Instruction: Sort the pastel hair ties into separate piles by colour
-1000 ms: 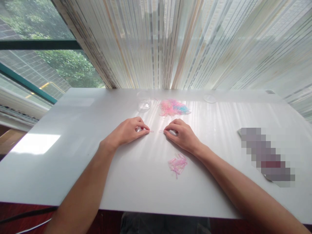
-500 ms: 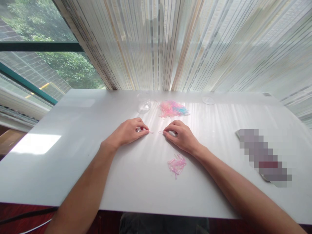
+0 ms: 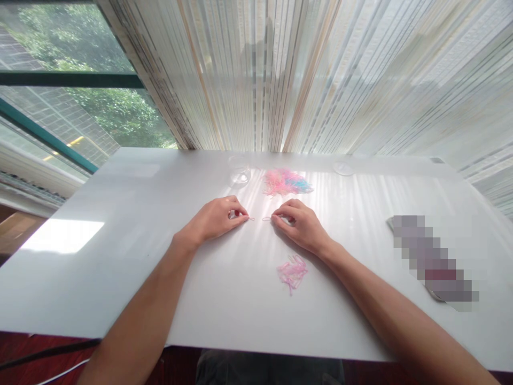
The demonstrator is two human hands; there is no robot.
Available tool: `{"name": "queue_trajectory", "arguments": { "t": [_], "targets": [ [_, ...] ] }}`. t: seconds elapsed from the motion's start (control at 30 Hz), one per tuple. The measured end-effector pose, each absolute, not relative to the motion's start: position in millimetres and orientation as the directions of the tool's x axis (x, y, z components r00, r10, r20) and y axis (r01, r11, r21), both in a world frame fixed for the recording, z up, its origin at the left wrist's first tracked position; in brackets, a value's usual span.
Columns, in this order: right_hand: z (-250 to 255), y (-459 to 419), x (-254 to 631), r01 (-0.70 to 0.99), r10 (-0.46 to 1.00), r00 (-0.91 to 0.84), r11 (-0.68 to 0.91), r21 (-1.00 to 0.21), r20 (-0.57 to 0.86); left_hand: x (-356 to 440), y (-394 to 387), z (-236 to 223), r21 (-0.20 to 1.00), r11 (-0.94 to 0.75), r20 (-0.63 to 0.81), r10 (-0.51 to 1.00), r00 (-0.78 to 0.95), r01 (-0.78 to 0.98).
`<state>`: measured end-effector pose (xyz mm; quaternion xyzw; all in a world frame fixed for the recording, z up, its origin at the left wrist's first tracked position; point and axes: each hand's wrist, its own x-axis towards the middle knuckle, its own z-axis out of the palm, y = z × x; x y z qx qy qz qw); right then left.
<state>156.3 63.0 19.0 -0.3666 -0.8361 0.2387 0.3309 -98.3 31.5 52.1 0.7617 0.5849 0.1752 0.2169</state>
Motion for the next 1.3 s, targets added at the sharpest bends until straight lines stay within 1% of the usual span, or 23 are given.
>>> {"name": "queue_trajectory", "arguments": {
  "t": [0.27,0.47,0.6,0.93,1.07,1.3],
  "targets": [
    [18.6,62.9,156.3,0.446,0.789,-0.482,0.595,-0.669,0.381,-96.9,29.6,55.0,0.522,-0.213,0.012,0.97,0.243,0.826],
    [18.4,62.5,156.2,0.451,0.795,-0.478,0.588,-0.672,0.375,-95.3,29.1,55.7,0.54,-0.216,0.034,0.971,0.236,0.814],
    [19.0,62.4,156.1,0.453,0.796,-0.482,0.585,-0.673,0.367,-97.5,29.9,54.0,0.536,-0.207,0.014,0.972,0.236,0.818],
    [16.9,63.1,156.0,0.449,0.782,-0.493,0.604,-0.658,0.382,-89.1,28.3,50.8,0.506,-0.297,0.042,0.946,0.32,0.81],
    [14.6,63.9,156.4,0.44,0.773,-0.49,0.619,-0.651,0.403,-89.2,29.2,49.2,0.499,-0.316,0.074,0.943,0.324,0.807],
    [16.1,64.2,156.7,0.445,0.77,-0.502,0.621,-0.645,0.395,-88.4,29.4,46.7,0.478,-0.315,0.104,0.947,0.303,0.82]
  ]
}}
